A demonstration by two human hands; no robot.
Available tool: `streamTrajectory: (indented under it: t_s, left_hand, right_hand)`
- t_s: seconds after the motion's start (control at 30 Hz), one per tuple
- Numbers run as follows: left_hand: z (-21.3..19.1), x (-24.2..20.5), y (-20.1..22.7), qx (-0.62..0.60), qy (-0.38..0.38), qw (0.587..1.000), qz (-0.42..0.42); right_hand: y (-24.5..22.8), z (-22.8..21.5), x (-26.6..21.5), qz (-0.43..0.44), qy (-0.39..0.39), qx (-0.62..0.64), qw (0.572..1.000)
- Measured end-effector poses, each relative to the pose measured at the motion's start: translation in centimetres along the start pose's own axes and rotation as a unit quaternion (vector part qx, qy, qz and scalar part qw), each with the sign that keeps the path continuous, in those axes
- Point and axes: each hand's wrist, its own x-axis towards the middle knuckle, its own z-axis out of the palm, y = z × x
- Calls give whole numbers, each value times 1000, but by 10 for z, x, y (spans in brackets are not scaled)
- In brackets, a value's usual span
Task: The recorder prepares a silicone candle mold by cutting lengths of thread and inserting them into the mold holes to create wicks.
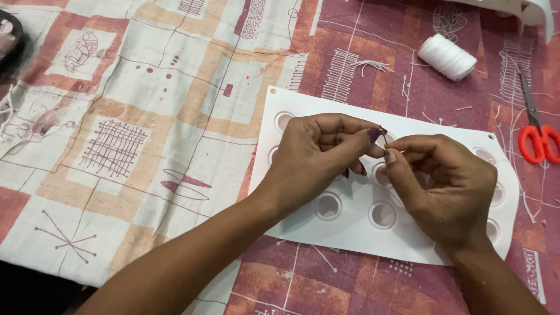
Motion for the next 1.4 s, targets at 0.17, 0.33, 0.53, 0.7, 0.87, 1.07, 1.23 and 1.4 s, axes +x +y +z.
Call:
streamTrajectory:
  t_s: [0.17,0.33,0.53,0.7,0.87,1.07,1.23,1.4]
  left_hand:
    - [1,0,-1,-11,0,1000,1]
    - [0,0,-2,-17,-5,1000,16]
    - [1,0,-2,-12,-3,1000,17]
    - [0,1,-3,6,-9,1000,16]
    - [-1,0,-3,-11,-10,1000,9]
    - [0,1,0,-6,-4,1000,-8]
    - [0,1,-1,-1,-7,1000,-8]
    - [1,1,-3,6,-9,1000,-6]
  right_hand:
    - [3,-1,-2,-1,3,-17,1000]
    - [3,-1,-2,1,7,-15,1000]
    - [3,0,-2,-4,8,-28,1000]
    - [3,-1,-2,-4,4,-32,999]
    - [3,0,-1,-1,3,-29,1000]
    - [4,-1,-1,-8,2,-20,1000]
    - [5,-1,-1,-8,4,-13,1000]
    - [6,-2,-2,-7,0,-15,1000]
